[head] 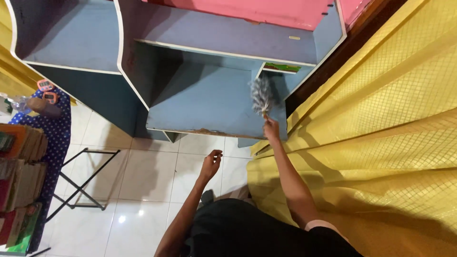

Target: The person dusts the shelves and compartments of a desk using a feather duster, then places small boxes into the desk slots by hand.

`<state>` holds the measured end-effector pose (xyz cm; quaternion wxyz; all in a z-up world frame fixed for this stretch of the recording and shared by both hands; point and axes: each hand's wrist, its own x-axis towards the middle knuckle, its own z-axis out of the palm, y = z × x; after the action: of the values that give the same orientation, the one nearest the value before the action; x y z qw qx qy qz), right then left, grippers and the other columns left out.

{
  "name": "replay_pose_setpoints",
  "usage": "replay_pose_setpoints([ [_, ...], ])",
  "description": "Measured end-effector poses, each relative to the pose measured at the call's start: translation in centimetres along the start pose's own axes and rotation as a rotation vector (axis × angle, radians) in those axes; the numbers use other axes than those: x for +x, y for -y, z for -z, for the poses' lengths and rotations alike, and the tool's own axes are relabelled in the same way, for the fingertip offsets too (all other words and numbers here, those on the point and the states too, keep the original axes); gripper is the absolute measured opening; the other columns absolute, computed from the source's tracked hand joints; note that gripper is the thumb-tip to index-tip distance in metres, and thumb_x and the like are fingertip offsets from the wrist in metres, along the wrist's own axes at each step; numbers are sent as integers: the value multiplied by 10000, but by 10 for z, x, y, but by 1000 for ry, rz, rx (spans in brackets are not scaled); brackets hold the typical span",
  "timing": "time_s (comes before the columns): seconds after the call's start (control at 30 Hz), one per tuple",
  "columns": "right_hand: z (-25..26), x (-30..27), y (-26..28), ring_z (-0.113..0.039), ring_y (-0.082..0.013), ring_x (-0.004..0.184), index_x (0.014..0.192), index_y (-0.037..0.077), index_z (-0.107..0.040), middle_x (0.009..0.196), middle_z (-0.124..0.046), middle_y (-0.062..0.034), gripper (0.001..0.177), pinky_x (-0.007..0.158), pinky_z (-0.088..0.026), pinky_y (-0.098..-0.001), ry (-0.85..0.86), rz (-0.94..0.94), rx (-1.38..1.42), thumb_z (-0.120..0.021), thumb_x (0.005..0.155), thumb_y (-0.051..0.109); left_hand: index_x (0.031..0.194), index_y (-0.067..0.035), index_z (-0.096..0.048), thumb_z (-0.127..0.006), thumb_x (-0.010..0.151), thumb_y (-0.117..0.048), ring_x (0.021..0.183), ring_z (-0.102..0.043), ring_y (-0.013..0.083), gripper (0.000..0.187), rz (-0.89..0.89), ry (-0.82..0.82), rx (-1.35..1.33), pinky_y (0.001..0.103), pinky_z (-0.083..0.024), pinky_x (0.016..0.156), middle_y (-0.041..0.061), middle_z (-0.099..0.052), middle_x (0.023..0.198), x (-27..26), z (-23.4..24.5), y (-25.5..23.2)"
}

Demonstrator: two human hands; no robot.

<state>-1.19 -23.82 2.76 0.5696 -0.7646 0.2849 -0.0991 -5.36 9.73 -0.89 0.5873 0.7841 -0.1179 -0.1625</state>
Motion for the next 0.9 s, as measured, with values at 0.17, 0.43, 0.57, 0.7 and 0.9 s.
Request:
replay_pose_setpoints([
  [0.17, 36, -25, 8, -468, -202, 683, 1271, 43, -740, 793, -600, -115, 323, 624, -428, -354, -353, 240, 1, -593, 1089, 266, 1212, -19, -644, -575, 979, -86, 859, -745, 276, 251, 1, 0, 5, 378, -563, 726, 148, -766, 1044, 4, 2, -14],
  [0.43, 24, -81, -87, -576, -333, 756, 930, 3, -683, 816, -652, -212, 379, 727, -466, -517, -103, -4, -558, -550, 1089, 320, 1215, -2, -636, -563, 983, -76, 861, -724, 257, 254, -6, 3, 0, 372, -560, 745, 144, -758, 1044, 3, 10, -12],
  [0.57, 7, -158, -113, -617, -230, 761, 906, 17, -651, 807, -637, -118, 129, 714, -507, -395, 336, 178, -165, -556, 898, 105, 1215, 4, -629, -545, 999, -79, 851, -714, 253, 246, -22, -11, -49, 376, -564, 744, 158, -757, 1034, -3, 15, -2],
  [0.7, 6, -204, -96, -634, -172, 805, 987, 8, -666, 854, -663, -48, 145, 748, -505, -324, 236, 155, -66, -572, 893, 66, 1219, -4, -637, -532, 999, -89, 858, -721, 244, 259, 14, -13, -15, 371, -569, 743, 160, -754, 1049, -9, 25, 10],
  [0.9, 17, -172, -107, -544, -139, 777, 1042, -18, -688, 833, -603, -47, 157, 710, -465, -328, -336, 211, -8, -593, 1039, 108, 1205, 0, -647, -537, 976, -80, 856, -721, 256, 266, -4, -3, 13, 364, -569, 751, 164, -760, 1039, -13, 35, 16],
])
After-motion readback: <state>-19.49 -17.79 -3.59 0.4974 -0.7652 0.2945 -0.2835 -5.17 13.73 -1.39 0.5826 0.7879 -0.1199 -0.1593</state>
